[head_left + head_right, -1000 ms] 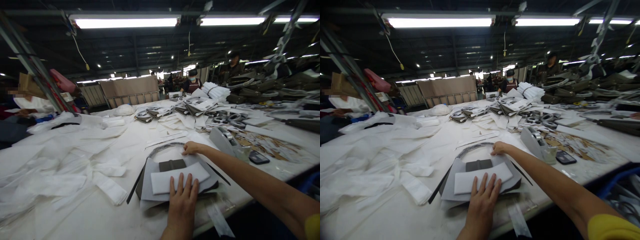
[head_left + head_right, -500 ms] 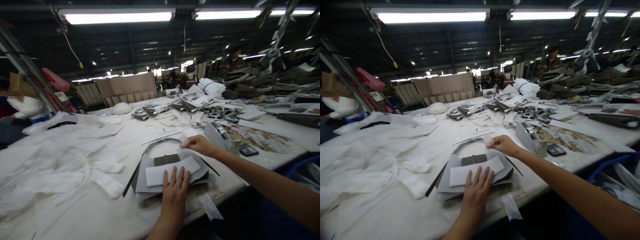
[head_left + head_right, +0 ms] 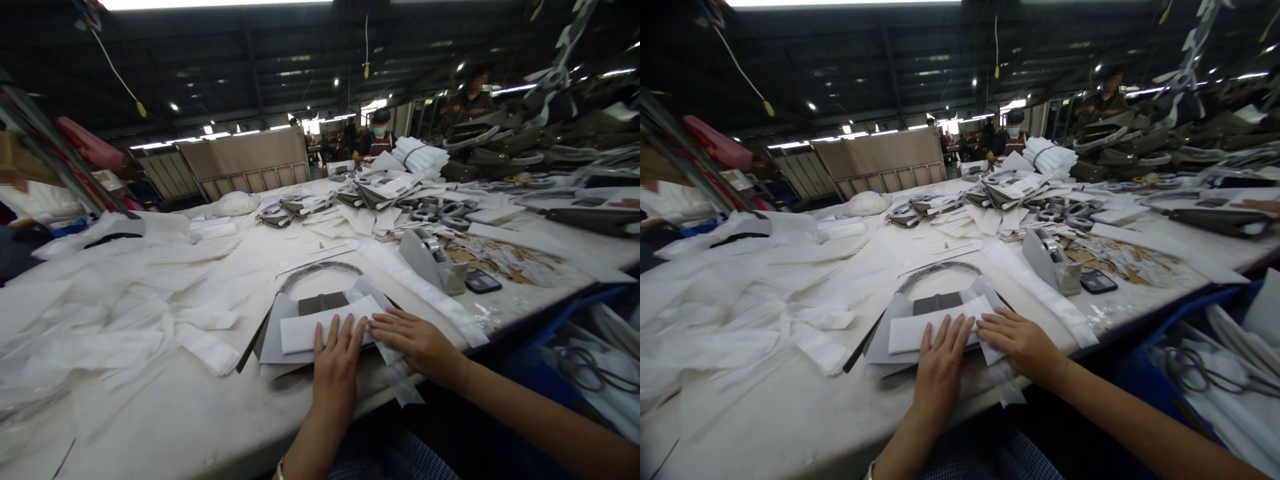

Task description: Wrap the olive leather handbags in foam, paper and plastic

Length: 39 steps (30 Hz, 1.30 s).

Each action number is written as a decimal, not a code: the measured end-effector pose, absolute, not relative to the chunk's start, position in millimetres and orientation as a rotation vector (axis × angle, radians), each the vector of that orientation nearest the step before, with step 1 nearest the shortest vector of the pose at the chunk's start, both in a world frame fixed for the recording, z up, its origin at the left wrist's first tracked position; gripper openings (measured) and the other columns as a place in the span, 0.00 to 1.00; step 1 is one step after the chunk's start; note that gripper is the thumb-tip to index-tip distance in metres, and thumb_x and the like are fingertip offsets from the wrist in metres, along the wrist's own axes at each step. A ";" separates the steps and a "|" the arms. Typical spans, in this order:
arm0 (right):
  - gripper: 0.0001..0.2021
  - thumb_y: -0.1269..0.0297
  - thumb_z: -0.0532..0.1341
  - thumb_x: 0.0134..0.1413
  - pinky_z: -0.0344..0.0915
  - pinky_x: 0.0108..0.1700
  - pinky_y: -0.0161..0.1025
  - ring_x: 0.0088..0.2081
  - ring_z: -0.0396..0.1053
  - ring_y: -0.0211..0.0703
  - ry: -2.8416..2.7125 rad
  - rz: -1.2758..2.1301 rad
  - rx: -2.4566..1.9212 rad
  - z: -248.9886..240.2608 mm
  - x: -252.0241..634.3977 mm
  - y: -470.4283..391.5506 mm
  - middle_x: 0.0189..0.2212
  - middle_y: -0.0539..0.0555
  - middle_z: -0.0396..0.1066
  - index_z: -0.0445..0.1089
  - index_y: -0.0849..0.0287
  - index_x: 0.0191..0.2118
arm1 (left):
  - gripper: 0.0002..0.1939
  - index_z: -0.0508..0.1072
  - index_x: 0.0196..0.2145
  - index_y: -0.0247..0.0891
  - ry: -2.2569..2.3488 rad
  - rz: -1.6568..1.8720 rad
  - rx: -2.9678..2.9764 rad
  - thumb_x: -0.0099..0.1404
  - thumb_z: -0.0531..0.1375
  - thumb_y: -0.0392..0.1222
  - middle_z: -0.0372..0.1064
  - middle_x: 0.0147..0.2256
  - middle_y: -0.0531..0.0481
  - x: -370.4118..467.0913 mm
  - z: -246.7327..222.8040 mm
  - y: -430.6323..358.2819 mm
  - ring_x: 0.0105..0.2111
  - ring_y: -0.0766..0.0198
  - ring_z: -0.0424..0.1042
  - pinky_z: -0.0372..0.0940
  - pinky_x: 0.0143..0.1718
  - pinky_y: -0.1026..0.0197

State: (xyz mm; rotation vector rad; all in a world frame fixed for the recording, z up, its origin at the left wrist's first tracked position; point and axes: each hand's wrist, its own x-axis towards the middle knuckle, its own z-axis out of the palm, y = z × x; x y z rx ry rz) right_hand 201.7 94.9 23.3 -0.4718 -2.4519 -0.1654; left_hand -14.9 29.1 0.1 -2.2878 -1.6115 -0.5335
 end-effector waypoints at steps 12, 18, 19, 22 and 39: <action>0.11 0.61 0.57 0.66 0.71 0.53 0.42 0.38 0.78 0.39 -2.413 -0.040 -0.466 64.3 187.5 106.1 0.36 0.53 0.80 0.75 0.58 0.43 | 0.28 0.49 0.66 0.59 -1.573 -0.619 -2.163 0.72 0.52 0.46 0.56 0.65 0.55 -8.6 -5.3 29.4 0.64 0.51 0.57 0.55 0.63 0.36; 0.17 0.62 0.56 0.66 0.61 0.60 0.56 0.59 0.66 0.54 -2.845 -0.039 -0.789 61.4 148.2 177.1 0.56 0.61 0.70 0.70 0.62 0.56 | 0.27 0.51 0.66 0.57 -1.532 -0.647 -2.144 0.72 0.51 0.44 0.60 0.63 0.54 -7.4 -5.5 31.2 0.62 0.52 0.60 0.52 0.64 0.37; 0.17 0.63 0.54 0.67 0.59 0.61 0.57 0.59 0.66 0.54 -2.901 -0.018 -0.832 57.3 144.8 181.2 0.56 0.62 0.70 0.70 0.62 0.56 | 0.27 0.52 0.66 0.57 -1.528 -0.652 -2.143 0.72 0.52 0.44 0.60 0.63 0.54 -7.2 -5.9 31.4 0.62 0.52 0.60 0.52 0.65 0.38; 0.17 0.64 0.52 0.68 0.54 0.62 0.61 0.58 0.66 0.54 -2.912 -0.034 -0.941 48.7 139.4 180.4 0.53 0.62 0.72 0.71 0.63 0.55 | 0.26 0.52 0.66 0.58 -1.529 -0.640 -2.165 0.73 0.51 0.43 0.60 0.63 0.55 -7.5 -7.0 31.1 0.62 0.52 0.59 0.53 0.64 0.37; 0.29 0.61 0.60 0.63 0.44 0.69 0.56 0.67 0.52 0.50 -2.584 0.085 -0.614 26.0 237.6 93.1 0.63 0.58 0.62 0.55 0.53 0.67 | 0.32 0.51 0.66 0.57 -1.603 -0.492 -2.282 0.69 0.52 0.32 0.54 0.66 0.54 -10.2 4.3 27.7 0.65 0.50 0.55 0.50 0.64 0.35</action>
